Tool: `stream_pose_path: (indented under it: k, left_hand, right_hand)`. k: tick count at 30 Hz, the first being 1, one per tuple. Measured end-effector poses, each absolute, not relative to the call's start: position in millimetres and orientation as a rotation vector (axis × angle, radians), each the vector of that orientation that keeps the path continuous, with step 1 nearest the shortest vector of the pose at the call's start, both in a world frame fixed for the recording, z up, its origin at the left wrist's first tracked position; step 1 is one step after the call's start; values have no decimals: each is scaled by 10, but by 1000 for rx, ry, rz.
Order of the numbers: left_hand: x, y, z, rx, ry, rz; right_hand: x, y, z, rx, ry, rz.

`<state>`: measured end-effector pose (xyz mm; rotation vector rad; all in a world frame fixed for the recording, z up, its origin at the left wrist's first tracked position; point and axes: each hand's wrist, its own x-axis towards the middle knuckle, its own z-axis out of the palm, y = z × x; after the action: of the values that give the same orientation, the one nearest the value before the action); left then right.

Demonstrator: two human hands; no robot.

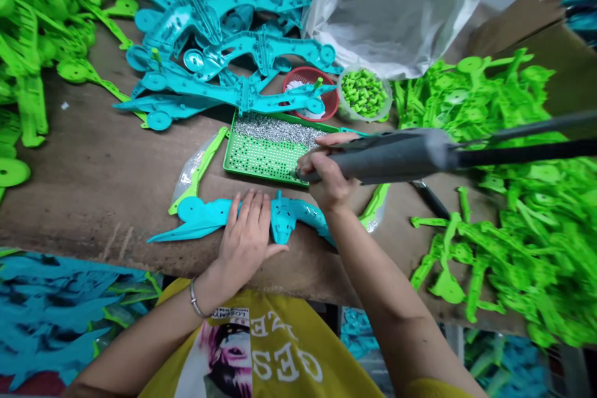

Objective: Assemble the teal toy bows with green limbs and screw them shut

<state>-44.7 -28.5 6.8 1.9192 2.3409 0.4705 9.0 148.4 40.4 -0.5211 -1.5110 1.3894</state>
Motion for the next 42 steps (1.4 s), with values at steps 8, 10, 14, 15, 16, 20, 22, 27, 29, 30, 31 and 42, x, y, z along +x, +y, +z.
stream_pose_path:
  k: [8, 10, 14, 15, 16, 20, 22, 27, 29, 30, 31, 42]
  left_hand:
    - [-439, -300, -29, 1925, 2336, 486]
    - [-441, -295, -27, 1924, 2343, 479]
    - [-443, -293, -7, 1933, 2335, 473]
    - [-441, -294, -3, 1924, 2333, 481]
    - [-438, -294, 0, 1914, 2331, 488]
    - [-430, -285, 4, 1918, 2344, 477]
    - [-432, -278, 2, 1938, 2364, 462]
    - [-433, -266, -7, 1955, 2381, 440]
    - [-431, -270, -16, 1958, 2383, 431]
    - [-431, -275, -20, 1963, 2385, 431]
    - [-433, -280, -24, 1965, 2389, 434]
    - [-250, -172, 63, 1910, 2376, 408]
  right_hand:
    - [647, 959, 851, -476, -1502, 1592]
    - [762, 835, 801, -499, -1533, 1642]
    - [857, 706, 632, -499, -1558, 1669]
    - [858, 695, 596, -487, -1546, 1669]
    - [853, 690, 567, -482, -1533, 1671]
    - [815, 686, 505, -484, -1504, 1649]
    - [795, 685, 486, -487, -1512, 1657]
    - [746, 695, 432, -447, -1575, 1659]
    - [743, 725, 452, -419, -1638, 1662]
    - [747, 750, 479, -411, -1693, 1672]
    - [754, 783, 516, -403, -1758, 1690]
    - [126, 1383, 549, -305, -1431, 1426]
